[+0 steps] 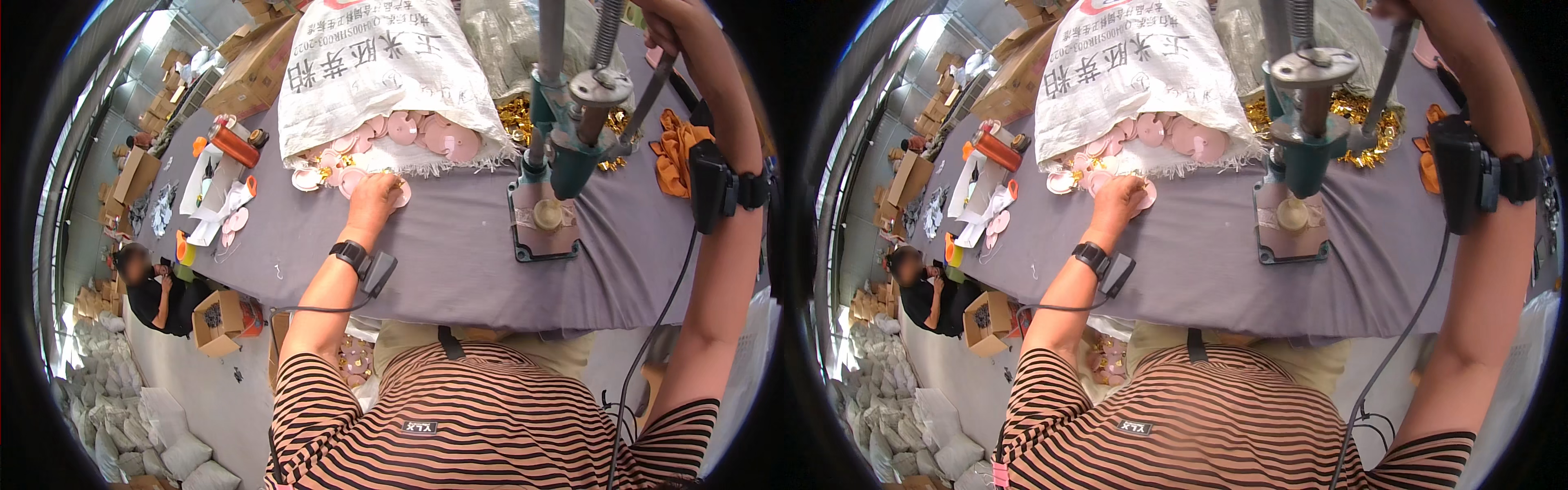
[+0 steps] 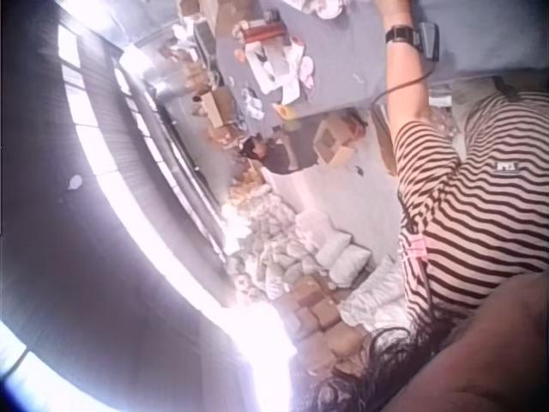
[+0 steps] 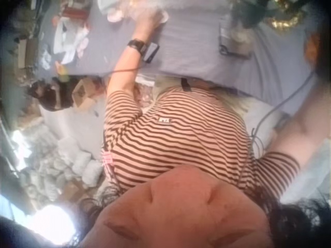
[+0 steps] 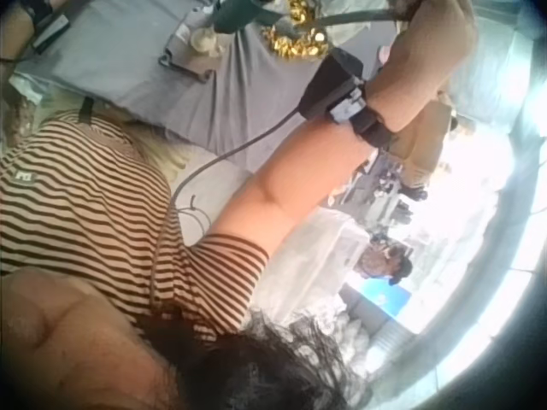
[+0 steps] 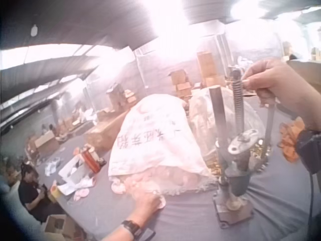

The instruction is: Manually assembling small plastic parts using a hand press machine.

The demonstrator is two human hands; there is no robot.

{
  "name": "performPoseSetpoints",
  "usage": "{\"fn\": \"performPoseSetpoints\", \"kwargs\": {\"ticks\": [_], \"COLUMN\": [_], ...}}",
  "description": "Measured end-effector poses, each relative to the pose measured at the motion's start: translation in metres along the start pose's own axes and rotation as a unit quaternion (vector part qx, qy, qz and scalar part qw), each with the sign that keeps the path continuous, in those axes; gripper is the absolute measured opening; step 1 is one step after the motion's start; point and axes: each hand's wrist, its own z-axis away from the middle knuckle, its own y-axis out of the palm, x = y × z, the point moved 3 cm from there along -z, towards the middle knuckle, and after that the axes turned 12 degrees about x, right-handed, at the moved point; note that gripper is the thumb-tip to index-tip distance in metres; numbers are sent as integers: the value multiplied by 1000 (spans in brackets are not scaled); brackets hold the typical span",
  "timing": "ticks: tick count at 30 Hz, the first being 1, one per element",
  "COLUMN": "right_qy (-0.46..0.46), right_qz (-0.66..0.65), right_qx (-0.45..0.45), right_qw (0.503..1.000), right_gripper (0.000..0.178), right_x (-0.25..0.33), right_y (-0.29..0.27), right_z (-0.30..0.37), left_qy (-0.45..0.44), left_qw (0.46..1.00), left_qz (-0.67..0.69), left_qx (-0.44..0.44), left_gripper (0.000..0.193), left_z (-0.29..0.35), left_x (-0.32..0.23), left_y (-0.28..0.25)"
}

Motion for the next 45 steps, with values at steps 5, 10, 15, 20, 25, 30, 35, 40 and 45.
{"fn": "performPoseSetpoints", "kwargs": {"ticks": [5,10,15,20,25,30,35,40,45], "right_qy": [-20,-28,-1,6,36,47,54,37,-367], "right_qz": [12,32,59,39,33,-16,-237,-70,574], "right_qx": [-13,-41,-37,45,65,127,380,206,-117], "right_qw": [1000,998,998,998,997,991,893,975,723], "right_gripper": [16,17,17,16,13,13,17,18,22], "right_x": [-5,-4,-1,-5,-10,-29,-44,-24,-25], "right_y": [-2,-3,-7,-8,-9,2,-26,-15,-16], "right_z": [6,9,5,-26,-32,-64,-67,-49,95], "left_qy": [118,101,127,104,100,187,200,103,84], "left_qw": [974,981,983,986,944,952,953,958,953], "left_qz": [-126,130,-8,106,301,233,220,265,292], "left_qx": [-145,-102,-136,-75,-93,-63,-49,-34,-8], "left_gripper": [18,23,23,22,19,20,22,44,61], "left_z": [22,41,43,34,30,12,-4,-13,-10], "left_x": [-78,-108,-109,-106,-161,-209,-241,-233,-226], "left_y": [-1,63,63,60,34,54,70,83,76]}}
